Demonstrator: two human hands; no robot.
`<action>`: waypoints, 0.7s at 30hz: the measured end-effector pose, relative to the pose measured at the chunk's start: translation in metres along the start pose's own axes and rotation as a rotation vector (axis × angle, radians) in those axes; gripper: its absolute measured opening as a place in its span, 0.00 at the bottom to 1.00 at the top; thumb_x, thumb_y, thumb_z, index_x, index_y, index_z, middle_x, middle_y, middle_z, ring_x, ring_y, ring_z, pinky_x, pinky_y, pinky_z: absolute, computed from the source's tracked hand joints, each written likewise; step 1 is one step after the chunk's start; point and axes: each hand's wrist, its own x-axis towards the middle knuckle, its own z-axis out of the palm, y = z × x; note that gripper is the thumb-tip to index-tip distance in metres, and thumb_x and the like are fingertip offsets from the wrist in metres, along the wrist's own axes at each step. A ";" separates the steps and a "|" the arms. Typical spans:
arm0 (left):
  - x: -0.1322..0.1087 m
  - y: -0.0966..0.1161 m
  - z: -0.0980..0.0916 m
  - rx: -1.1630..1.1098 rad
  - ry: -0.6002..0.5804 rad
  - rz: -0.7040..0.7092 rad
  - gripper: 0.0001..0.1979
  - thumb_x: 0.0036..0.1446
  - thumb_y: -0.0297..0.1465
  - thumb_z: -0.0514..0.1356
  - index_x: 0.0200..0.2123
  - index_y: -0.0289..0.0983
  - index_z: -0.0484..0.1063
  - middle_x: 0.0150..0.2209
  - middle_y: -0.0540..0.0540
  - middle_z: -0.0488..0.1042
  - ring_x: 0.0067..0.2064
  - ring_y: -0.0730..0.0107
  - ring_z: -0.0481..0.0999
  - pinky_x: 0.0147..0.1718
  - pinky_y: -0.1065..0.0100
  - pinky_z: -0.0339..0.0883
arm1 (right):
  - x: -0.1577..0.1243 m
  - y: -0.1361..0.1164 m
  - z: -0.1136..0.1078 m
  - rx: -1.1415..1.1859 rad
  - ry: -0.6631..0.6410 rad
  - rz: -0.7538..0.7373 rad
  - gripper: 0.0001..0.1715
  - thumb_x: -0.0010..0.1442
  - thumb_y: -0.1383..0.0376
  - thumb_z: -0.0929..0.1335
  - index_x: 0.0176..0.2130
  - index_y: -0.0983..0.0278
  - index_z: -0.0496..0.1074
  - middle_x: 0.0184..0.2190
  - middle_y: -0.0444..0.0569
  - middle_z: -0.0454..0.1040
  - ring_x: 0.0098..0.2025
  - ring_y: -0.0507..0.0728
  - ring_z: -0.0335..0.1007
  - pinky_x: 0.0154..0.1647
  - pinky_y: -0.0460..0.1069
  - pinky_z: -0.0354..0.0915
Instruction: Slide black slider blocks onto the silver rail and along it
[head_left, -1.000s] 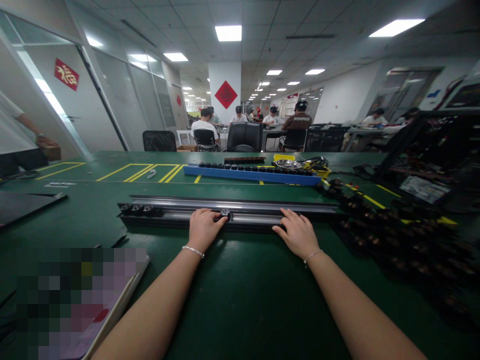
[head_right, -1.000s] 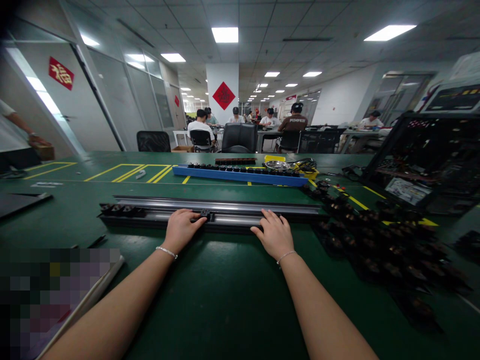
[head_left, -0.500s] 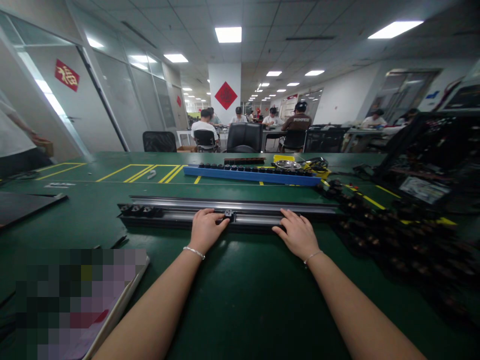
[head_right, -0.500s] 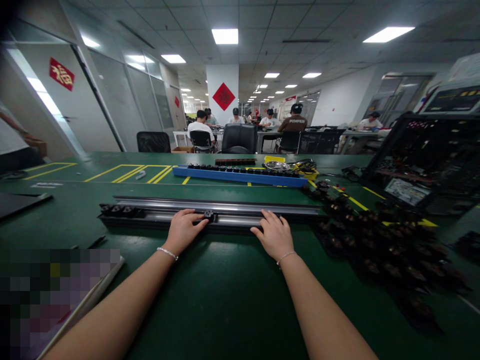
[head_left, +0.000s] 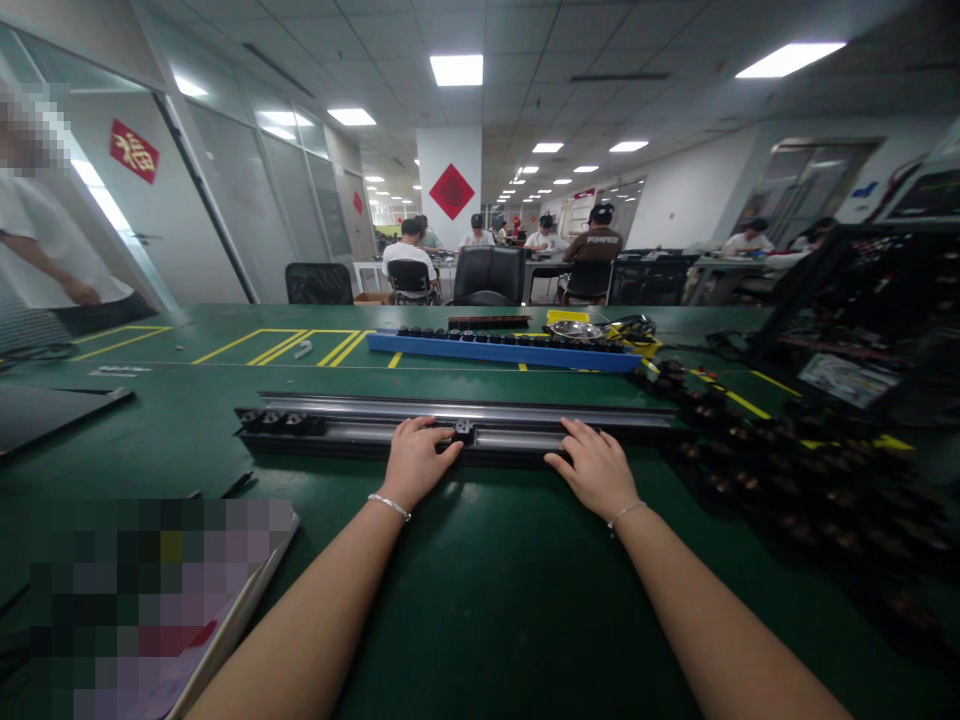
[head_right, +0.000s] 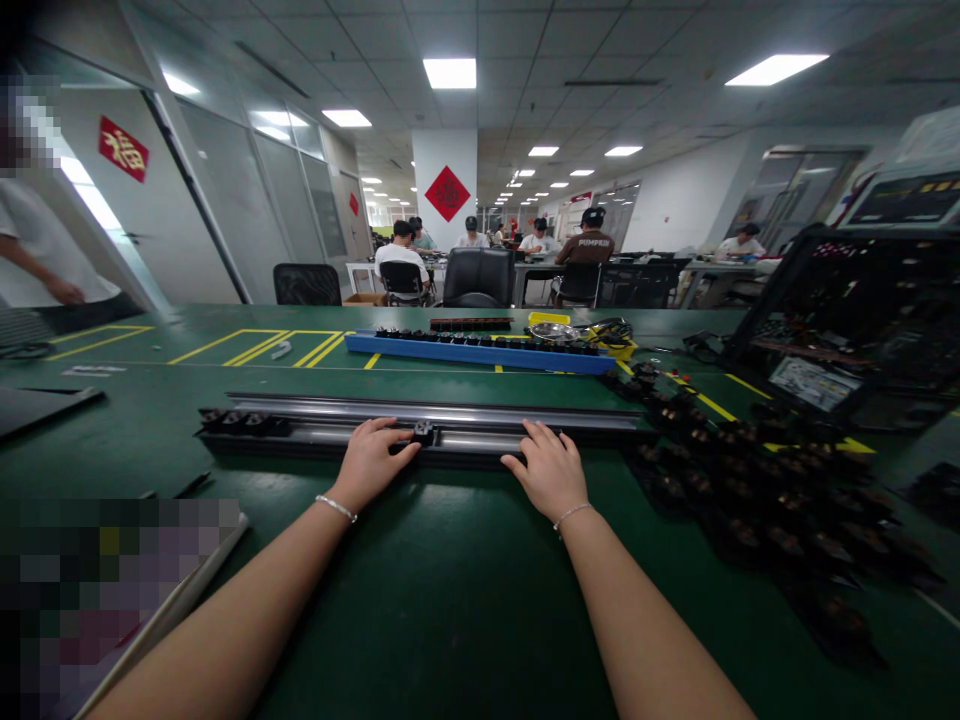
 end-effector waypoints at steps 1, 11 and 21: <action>0.000 0.000 0.000 -0.005 0.002 0.006 0.15 0.54 0.41 0.57 0.39 0.41 0.78 0.41 0.45 0.78 0.52 0.59 0.69 0.56 0.56 0.55 | 0.000 0.000 0.000 -0.001 -0.001 0.000 0.25 0.62 0.49 0.56 0.34 0.61 0.71 0.60 0.51 0.62 0.61 0.61 0.54 0.57 0.62 0.51; -0.001 0.002 -0.001 -0.064 -0.031 0.037 0.13 0.54 0.39 0.58 0.39 0.42 0.78 0.42 0.46 0.78 0.54 0.59 0.68 0.57 0.54 0.53 | 0.000 0.000 0.001 0.010 0.013 0.001 0.23 0.62 0.50 0.57 0.34 0.61 0.71 0.59 0.51 0.62 0.61 0.61 0.55 0.57 0.62 0.51; -0.001 0.002 0.002 -0.088 -0.034 0.082 0.13 0.54 0.38 0.58 0.39 0.42 0.77 0.42 0.47 0.78 0.56 0.59 0.67 0.59 0.54 0.50 | 0.000 -0.001 0.000 0.000 0.005 0.005 0.23 0.62 0.49 0.57 0.34 0.61 0.71 0.60 0.50 0.62 0.61 0.60 0.55 0.57 0.61 0.51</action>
